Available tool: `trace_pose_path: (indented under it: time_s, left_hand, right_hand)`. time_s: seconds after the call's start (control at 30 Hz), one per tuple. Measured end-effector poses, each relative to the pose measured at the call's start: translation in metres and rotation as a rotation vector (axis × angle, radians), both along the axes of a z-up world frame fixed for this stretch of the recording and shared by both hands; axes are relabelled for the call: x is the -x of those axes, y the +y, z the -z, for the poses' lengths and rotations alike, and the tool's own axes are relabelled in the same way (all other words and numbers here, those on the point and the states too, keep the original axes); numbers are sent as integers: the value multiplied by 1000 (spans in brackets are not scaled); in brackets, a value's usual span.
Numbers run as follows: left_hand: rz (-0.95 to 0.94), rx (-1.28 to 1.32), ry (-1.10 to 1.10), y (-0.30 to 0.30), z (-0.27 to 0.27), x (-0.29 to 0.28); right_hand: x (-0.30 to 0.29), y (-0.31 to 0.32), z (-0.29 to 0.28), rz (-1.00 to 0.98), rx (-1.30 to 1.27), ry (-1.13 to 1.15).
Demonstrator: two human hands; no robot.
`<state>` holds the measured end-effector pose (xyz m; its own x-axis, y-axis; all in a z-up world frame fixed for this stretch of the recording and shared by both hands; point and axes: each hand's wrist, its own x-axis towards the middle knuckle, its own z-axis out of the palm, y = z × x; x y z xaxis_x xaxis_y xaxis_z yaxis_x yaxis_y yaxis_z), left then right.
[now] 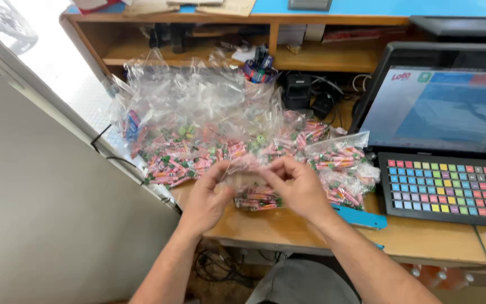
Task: The person staples small plastic bags containing candies using a blue stapler on a counter.
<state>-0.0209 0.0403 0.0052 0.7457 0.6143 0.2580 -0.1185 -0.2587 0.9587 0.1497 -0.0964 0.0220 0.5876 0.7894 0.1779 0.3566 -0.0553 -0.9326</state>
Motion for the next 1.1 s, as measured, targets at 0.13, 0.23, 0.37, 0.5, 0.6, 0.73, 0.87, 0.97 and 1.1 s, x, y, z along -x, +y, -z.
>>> trace_pose_path:
  time_s: [0.13, 0.23, 0.37, 0.5, 0.6, 0.73, 0.87, 0.97, 1.1]
  left_hand:
    - [231, 159, 136, -21, 17, -4]
    - [-28, 183, 70, -28, 5, -12]
    - [-210, 188, 110, -33, -13, -10]
    - [-178, 274, 236, -31, 7, -8]
    - [-28, 359, 104, -29, 8, -2]
    - [-89, 306, 69, -15, 2, -7]
    - [-241, 424, 58, -11, -1, -7]
    - [-244, 395, 44, -12, -8, -4]
    - [-164, 149, 239, -27, -55, 12]
  right_hand:
    - [-12, -8, 24, -53, -67, 124]
    - [-17, -14, 30, -30, -12, 188]
    - [-21, -21, 41, 1, -28, 404]
    - [-21, -26, 46, -46, 177, 383]
    - [-20, -24, 20, -67, 124, 353]
    - [-26, -13, 15, -20, 86, 394]
    - [-32, -6, 24, -47, 20, 442]
    - [-24, -12, 13, -163, -4, 389]
    - [-34, -11, 33, -216, -102, 262]
